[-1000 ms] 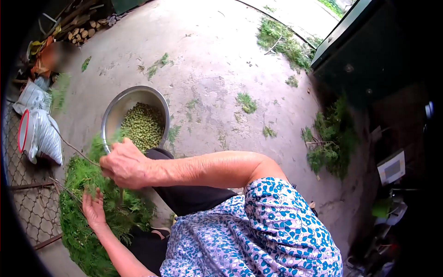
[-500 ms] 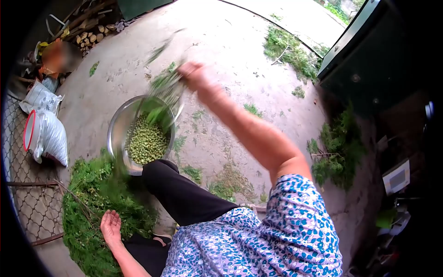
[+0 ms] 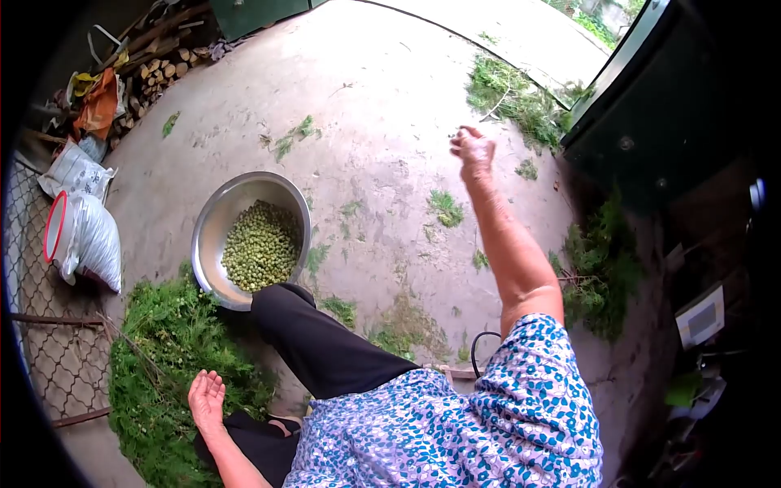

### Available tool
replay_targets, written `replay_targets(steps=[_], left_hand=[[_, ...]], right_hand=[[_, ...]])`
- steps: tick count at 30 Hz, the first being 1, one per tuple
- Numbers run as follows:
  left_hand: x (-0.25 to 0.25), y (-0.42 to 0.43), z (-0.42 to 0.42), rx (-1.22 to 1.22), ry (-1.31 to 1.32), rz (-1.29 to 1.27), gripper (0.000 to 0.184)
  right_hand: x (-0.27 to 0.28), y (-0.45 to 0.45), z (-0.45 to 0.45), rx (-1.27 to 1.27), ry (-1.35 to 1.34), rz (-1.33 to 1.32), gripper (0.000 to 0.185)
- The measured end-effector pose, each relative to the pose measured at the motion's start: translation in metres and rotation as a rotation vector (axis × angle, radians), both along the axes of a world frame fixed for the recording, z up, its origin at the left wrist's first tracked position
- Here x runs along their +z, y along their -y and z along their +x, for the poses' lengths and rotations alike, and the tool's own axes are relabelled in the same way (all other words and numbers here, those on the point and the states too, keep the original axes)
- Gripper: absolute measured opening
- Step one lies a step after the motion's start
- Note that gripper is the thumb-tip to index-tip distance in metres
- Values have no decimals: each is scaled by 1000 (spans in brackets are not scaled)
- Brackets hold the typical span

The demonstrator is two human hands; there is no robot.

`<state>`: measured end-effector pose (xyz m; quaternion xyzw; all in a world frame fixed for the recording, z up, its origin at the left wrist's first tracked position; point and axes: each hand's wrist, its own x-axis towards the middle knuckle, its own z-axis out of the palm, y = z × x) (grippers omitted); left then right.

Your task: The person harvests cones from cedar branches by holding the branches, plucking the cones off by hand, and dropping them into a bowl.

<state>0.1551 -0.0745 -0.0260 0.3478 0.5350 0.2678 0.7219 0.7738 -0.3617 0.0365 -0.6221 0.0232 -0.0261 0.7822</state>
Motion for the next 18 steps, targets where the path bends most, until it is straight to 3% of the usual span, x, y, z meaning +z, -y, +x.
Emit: replay_targets(steps=[6, 11, 18], left_hand=[[1, -1, -21, 50, 62, 10, 25], [-3, -1, -44, 141, 175, 30, 26], [-2, -10, -112, 591, 346, 144, 18]], right_hand=[[-52, -101, -105, 423, -135, -56, 15], [-27, -187, -192, 802, -138, -28, 14], [-2, -284, -327, 1212, -144, -34, 17]])
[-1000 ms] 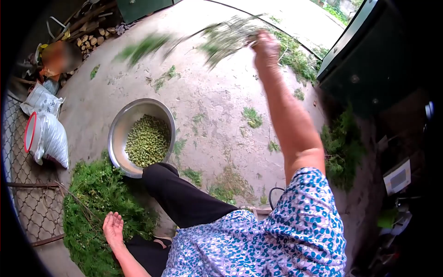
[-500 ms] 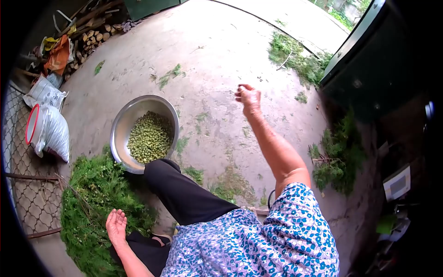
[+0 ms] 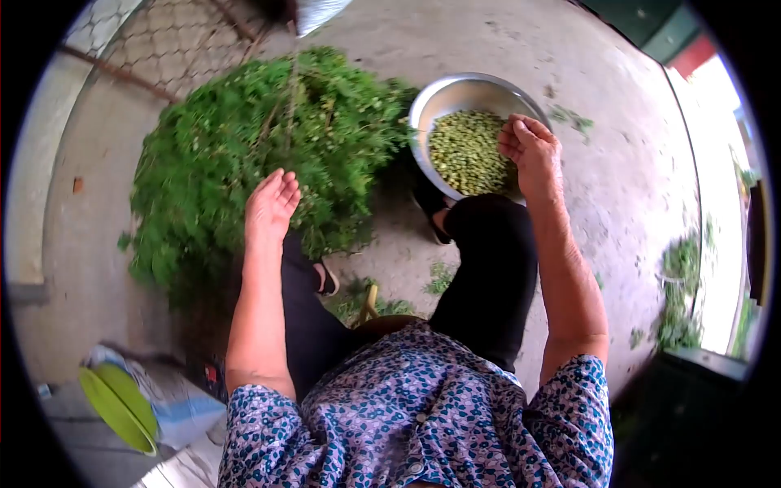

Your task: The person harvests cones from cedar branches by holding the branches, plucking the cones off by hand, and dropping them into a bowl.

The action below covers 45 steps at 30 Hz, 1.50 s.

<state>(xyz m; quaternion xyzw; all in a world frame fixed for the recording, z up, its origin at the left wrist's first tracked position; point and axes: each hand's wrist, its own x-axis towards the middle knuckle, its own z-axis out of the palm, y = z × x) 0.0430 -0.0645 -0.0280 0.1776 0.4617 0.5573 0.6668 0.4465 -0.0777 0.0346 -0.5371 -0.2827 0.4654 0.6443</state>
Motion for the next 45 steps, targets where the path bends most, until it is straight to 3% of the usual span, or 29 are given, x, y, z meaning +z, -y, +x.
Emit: replay_targets(steps=[6, 9, 14, 18, 20, 24, 26, 28, 29, 32, 34, 38, 41, 42, 45], left_hand=[[3, -22, -54, 343, 108, -37, 10], [2, -19, -77, 507, 190, -32, 11], [28, -19, -94, 535, 129, 26, 12], [21, -25, -106, 492, 198, 49, 12], [23, -25, -106, 478, 176, 32, 12], [30, -26, -100, 415, 108, 26, 13], [33, -28, -94, 409, 96, 22, 14], [39, -32, -89, 367, 63, 10, 14], [40, -34, -84, 365, 60, 14, 14], [39, -38, -71, 332, 43, -22, 16], [38, -41, -63, 329, 29, -28, 17], [38, -44, -58, 267, 13, -38, 19], [37, -47, -52, 254, 4, -36, 18], [39, -50, -53, 253, 21, -34, 16], [39, -48, -50, 258, 31, -31, 16]], right_hand=[[-48, -61, -107, 261, -161, -80, 17], [-94, -61, -153, 300, -218, -288, 16], [-140, -53, -222, 415, -189, -556, 15], [-167, -66, -242, 467, -195, -524, 15], [-179, -79, -237, 443, -148, -533, 15], [-206, -108, -194, 102, 16, -510, 16], [-250, -128, -163, 82, 438, -333, 16], [-217, -133, -173, 53, 372, -326, 18], [-221, -139, -178, 24, 514, -335, 17], [-201, -140, -199, 385, -101, -479, 45], [-195, -139, -215, 548, -109, -379, 53], [-238, -141, -226, 162, -351, -373, 40], [-263, -126, -216, 382, -427, -134, 25], [-248, -119, -221, 349, -497, -179, 17], [-246, -105, -220, 286, -619, -129, 15]])
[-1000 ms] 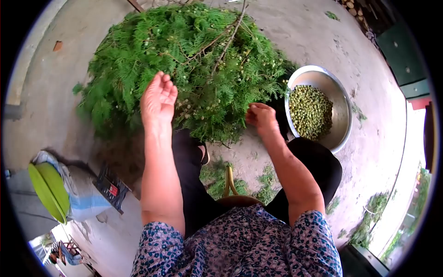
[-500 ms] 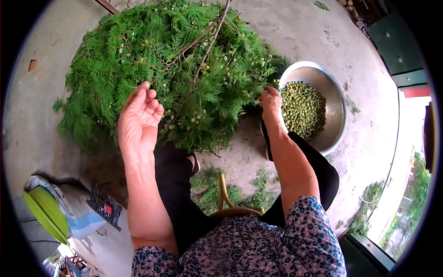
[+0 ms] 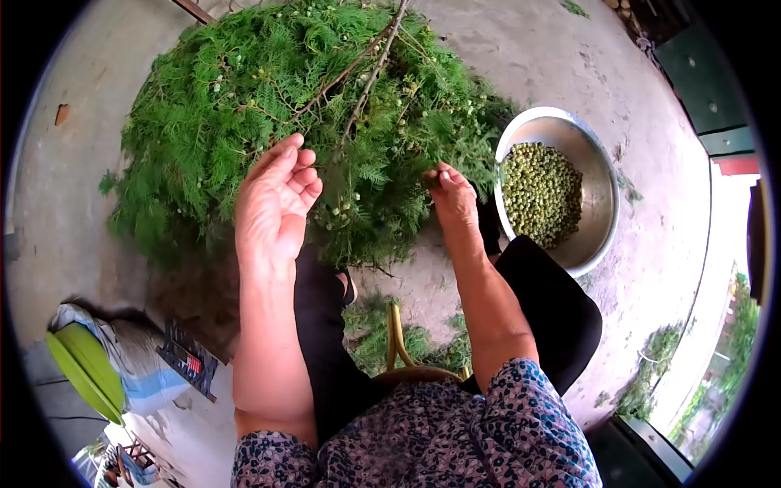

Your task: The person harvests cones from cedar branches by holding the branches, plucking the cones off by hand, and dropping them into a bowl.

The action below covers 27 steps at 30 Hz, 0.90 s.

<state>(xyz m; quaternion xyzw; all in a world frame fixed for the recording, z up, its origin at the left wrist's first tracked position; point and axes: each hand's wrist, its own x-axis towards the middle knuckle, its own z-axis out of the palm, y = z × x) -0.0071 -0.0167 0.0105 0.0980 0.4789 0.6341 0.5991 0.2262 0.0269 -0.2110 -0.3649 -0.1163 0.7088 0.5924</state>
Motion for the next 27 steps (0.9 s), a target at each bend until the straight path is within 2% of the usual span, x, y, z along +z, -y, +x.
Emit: replay_targets(steps=[2, 3, 4, 9, 10, 15, 21, 23, 25, 27], left_hand=[[-1, 0, 0, -1, 4, -1, 17], [0, 3, -1, 12, 4, 6, 17], [1, 2, -4, 13, 11, -1, 17], [0, 3, -11, 29, 20, 10, 16], [-4, 3, -15, 33, 49, 41, 11], [-4, 4, -21, 68, 76, 38, 9], [-4, 8, -31, 124, 79, 26, 9], [-3, 9, -34, 140, 82, 21, 9], [-3, 11, -35, 147, 84, 10, 10], [-1, 10, -35, 143, 85, -11, 13]], right_hand=[[-5, 5, 1, -31, -96, -15, 14], [23, 11, -7, -58, 0, -135, 13], [35, 11, -12, -92, 82, -115, 13], [95, -4, -17, -94, 438, 54, 13], [107, -9, -18, -101, 448, 112, 12], [155, -20, -28, -24, 578, 267, 14], [199, -27, -36, -72, 733, 421, 15], [215, -35, -37, -134, 696, 504, 17], [260, -37, -47, -175, 883, 540, 17], [278, -47, -52, -103, 918, 617, 18]])
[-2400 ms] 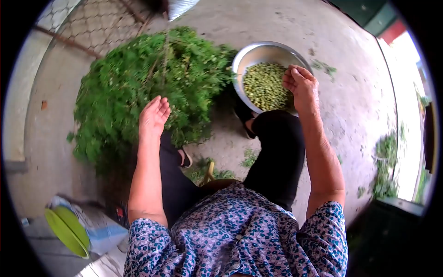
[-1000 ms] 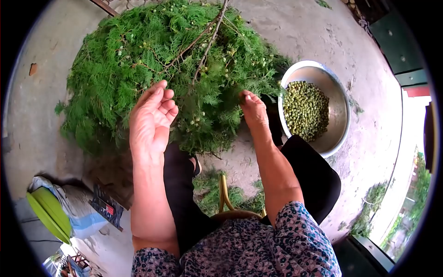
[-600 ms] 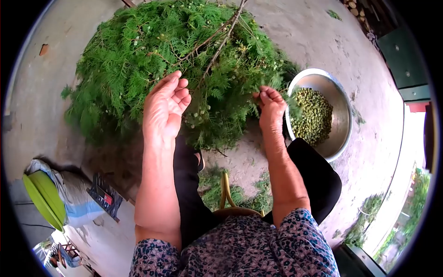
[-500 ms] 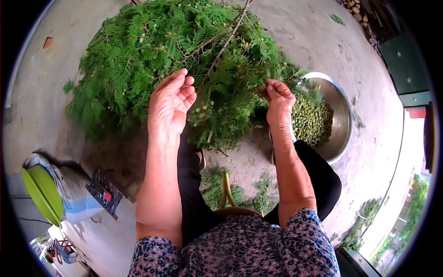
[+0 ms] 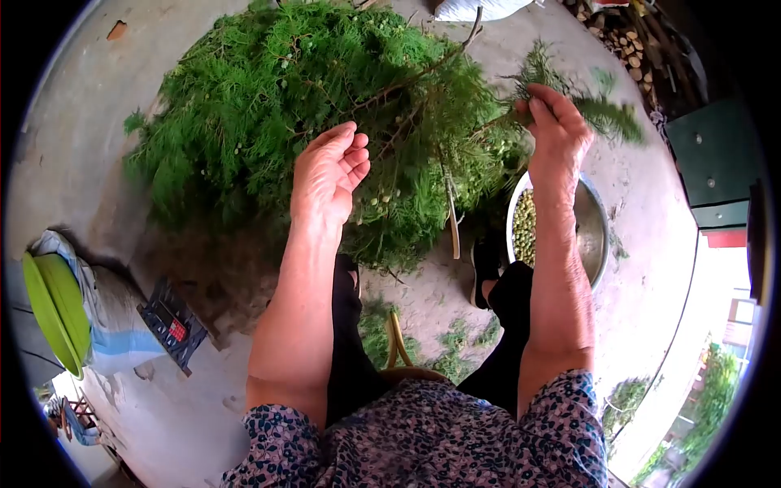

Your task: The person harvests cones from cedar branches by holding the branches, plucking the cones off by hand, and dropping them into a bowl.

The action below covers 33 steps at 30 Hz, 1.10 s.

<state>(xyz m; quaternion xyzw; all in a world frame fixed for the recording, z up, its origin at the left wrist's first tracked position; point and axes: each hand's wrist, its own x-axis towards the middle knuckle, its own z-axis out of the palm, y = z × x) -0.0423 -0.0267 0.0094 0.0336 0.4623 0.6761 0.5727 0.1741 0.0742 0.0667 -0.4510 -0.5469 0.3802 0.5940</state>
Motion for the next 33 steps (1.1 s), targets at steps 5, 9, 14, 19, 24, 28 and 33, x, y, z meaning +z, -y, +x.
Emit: replay_targets(steps=[5, 9, 14, 19, 24, 28, 33], left_hand=[[-2, 1, 4, 3, 1, 29, 13], [0, 0, 19, -55, -132, 93, 14], [1, 4, 66, -368, -310, -47, 41], [-13, 0, 109, -439, -359, -71, 81], [-62, -24, 116, -351, -65, 164, 42], [-59, -22, 114, -281, 225, 163, 68], [-46, -15, 88, -293, 252, 146, 66]], right_hand=[[35, -8, -9, 41, 2, 63, 17], [60, 2, -12, 27, 46, 124, 17], [77, 18, -24, 58, 26, 153, 17], [73, 42, -44, 162, 167, 154, 17], [71, 46, -67, 333, 207, 142, 20], [52, 28, -74, 531, 451, 302, 20], [48, 19, -27, 500, 253, 12, 23]])
